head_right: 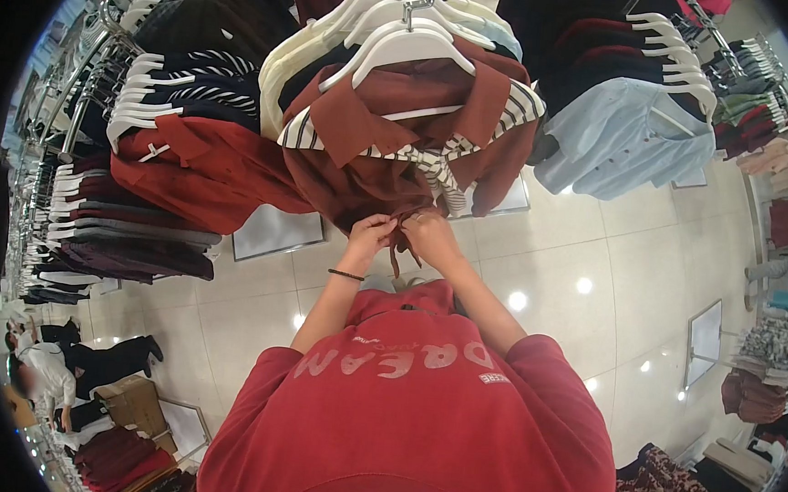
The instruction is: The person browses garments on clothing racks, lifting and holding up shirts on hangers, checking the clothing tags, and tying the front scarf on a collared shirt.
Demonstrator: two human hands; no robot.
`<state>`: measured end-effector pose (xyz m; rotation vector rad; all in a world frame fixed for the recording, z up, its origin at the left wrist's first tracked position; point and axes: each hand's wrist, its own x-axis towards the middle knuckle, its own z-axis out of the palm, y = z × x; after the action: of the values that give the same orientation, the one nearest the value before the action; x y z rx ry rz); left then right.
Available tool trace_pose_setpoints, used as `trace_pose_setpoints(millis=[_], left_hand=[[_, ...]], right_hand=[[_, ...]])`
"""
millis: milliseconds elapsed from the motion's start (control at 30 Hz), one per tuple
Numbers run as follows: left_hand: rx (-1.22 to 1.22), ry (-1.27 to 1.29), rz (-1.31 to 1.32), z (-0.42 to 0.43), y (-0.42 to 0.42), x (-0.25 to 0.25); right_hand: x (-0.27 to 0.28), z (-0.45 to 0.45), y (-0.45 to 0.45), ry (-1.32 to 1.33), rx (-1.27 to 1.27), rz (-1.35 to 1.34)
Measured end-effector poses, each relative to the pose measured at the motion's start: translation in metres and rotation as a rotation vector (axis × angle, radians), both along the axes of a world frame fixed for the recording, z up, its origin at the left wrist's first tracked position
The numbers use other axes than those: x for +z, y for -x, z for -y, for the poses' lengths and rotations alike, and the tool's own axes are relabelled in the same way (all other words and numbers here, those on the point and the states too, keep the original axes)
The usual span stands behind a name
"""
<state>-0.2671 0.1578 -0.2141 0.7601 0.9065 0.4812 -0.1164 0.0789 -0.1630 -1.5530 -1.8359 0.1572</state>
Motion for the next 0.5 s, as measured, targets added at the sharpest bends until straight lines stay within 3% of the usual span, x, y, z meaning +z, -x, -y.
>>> trace_pose_setpoints(millis=[200,500], left_hand=[[0.096,0.204,0.069,0.007,0.001,0.009],[0.205,0.210,0.084,0.009,-0.005,-0.009]], right_hand=[[0.002,0.002,0.001,-0.071,0.003,0.019],[-0.003,0.007,0.008,-0.178,-0.054,0.000]])
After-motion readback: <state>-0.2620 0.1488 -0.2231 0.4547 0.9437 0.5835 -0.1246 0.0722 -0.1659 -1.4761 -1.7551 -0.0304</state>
